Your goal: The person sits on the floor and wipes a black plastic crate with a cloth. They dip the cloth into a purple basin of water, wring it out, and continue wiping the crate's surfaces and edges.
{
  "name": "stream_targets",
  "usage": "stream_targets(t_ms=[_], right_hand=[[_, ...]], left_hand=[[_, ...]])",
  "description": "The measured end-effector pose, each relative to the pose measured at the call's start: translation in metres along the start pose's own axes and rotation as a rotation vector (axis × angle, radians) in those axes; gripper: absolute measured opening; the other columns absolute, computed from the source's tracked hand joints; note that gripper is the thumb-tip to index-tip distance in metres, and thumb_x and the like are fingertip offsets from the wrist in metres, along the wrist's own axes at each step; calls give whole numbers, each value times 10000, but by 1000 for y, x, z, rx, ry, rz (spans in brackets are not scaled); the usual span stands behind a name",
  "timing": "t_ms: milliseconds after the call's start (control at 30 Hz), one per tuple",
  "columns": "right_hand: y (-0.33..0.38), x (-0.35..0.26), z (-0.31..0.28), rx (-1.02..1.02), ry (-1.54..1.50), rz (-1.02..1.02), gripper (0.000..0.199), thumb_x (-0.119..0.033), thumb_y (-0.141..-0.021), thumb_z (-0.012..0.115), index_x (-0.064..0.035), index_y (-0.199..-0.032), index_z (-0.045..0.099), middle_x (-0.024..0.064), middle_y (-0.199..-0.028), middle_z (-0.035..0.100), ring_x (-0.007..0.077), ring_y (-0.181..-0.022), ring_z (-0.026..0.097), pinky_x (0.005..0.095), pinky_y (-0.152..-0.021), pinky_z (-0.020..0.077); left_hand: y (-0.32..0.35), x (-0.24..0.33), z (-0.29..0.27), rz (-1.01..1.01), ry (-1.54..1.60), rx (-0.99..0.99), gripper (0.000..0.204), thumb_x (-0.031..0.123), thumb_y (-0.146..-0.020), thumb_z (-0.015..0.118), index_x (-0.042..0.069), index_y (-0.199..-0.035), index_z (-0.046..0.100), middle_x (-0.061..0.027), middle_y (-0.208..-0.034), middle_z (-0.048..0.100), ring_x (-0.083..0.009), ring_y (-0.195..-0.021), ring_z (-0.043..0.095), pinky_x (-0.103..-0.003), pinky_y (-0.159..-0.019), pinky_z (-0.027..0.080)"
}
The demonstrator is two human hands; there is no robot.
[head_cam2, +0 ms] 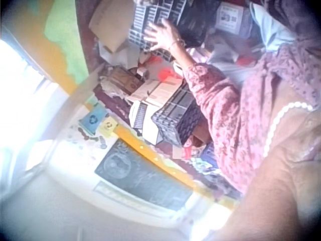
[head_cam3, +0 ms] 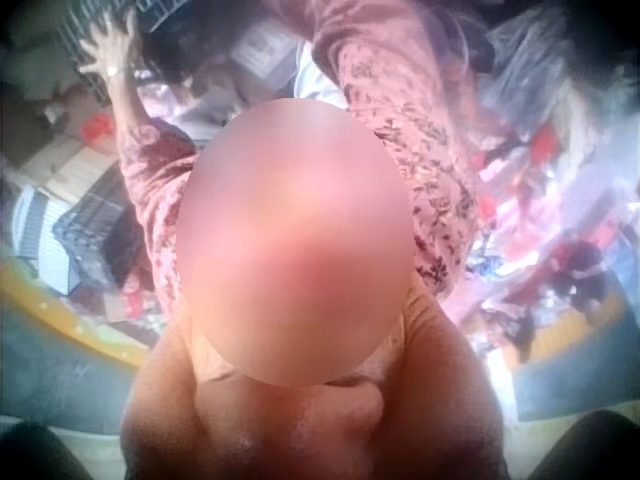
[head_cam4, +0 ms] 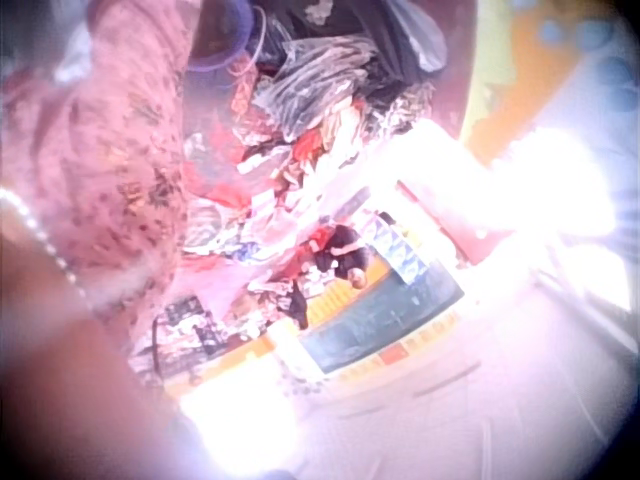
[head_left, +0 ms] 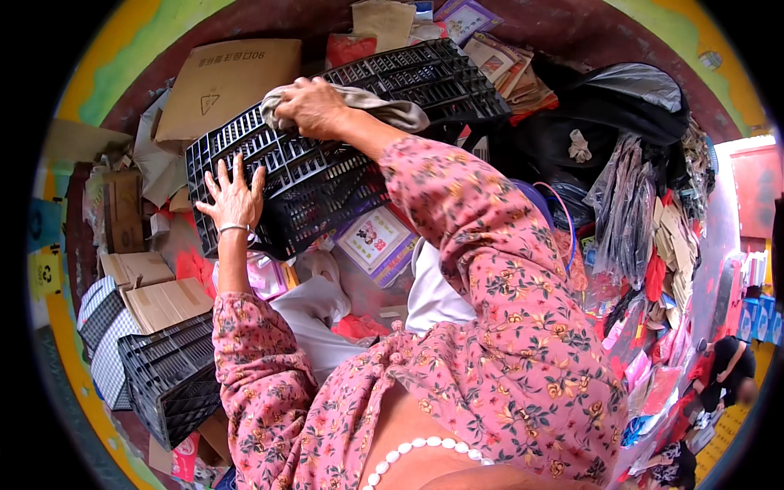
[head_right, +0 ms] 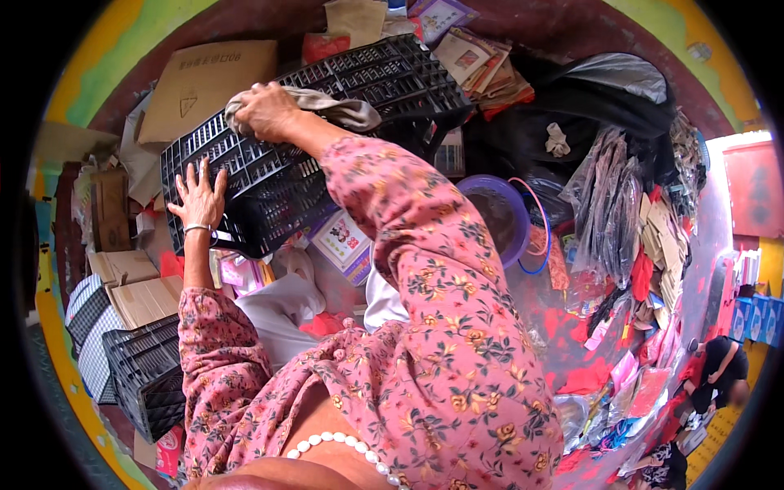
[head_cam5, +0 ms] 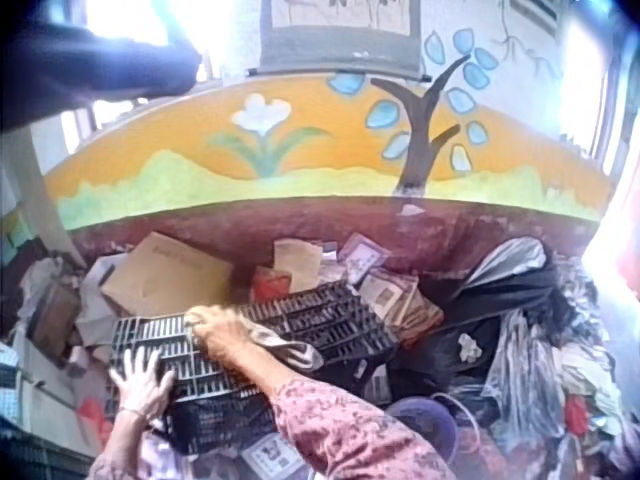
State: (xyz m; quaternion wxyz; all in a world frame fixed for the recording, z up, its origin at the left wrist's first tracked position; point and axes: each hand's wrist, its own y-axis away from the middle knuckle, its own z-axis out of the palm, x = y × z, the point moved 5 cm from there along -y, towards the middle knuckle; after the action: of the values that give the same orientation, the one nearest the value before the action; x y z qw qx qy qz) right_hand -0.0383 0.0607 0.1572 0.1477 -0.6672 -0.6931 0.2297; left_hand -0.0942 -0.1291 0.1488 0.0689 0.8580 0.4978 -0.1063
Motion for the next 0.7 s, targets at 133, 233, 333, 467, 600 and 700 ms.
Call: stream_targets(t_ms=[133,233,333,467,600,700], right_hand=[[-13,47,2,-161,-10,-6,296,-156,-691,604,-273,-961,619,-31,-962,591,205,-946,541,355,-761,464],[14,133,3,-320,161,220,362,-163,-701,596,-292,-1039,616,-25,-978,611,224,-956,560,351,-779,479],[72,222,-30,-288,291,460,333,-135,-716,590,-277,-1015,631,28,-880,643,225,-838,615,358,-706,496],[101,251,-39,-114,141,691,369,-128,-718,563,-277,-1051,614,55,-1031,625,262,-959,589,393,-788,477],[129,260,-42,106,307,922,372,-134,-731,549,-266,-1075,606,50,-1031,610,296,-1004,541,417,-796,462],[154,273,-60,20,232,956,216,-164,-793,497,-236,-929,648,15,-1044,601,283,-1039,505,408,-794,449]], left_hand=[[-3,1,-5,-12,14,8,605,603,-850,310,304,-1373,255,-51,-1452,200,-294,-1343,137,-692,-940,137],[-9,1,-4,-2,-1,22,612,604,-843,326,306,-1373,256,-56,-1443,225,-300,-1332,171,-693,-928,150],[-5,2,-2,8,26,20,609,599,-845,330,304,-1372,256,-64,-1440,226,-307,-1334,157,-694,-925,149],[6,0,3,8,-30,75,601,589,-852,326,299,-1373,254,-76,-1430,239,-309,-1329,160,-681,-922,168],[14,2,-1,9,-24,49,603,576,-856,340,300,-1381,231,-79,-1433,230,-307,-1333,148,-678,-922,168],[18,4,-2,4,-6,41,608,568,-861,334,297,-1390,204,-84,-1436,222,-310,-1334,144,-683,-923,153]])
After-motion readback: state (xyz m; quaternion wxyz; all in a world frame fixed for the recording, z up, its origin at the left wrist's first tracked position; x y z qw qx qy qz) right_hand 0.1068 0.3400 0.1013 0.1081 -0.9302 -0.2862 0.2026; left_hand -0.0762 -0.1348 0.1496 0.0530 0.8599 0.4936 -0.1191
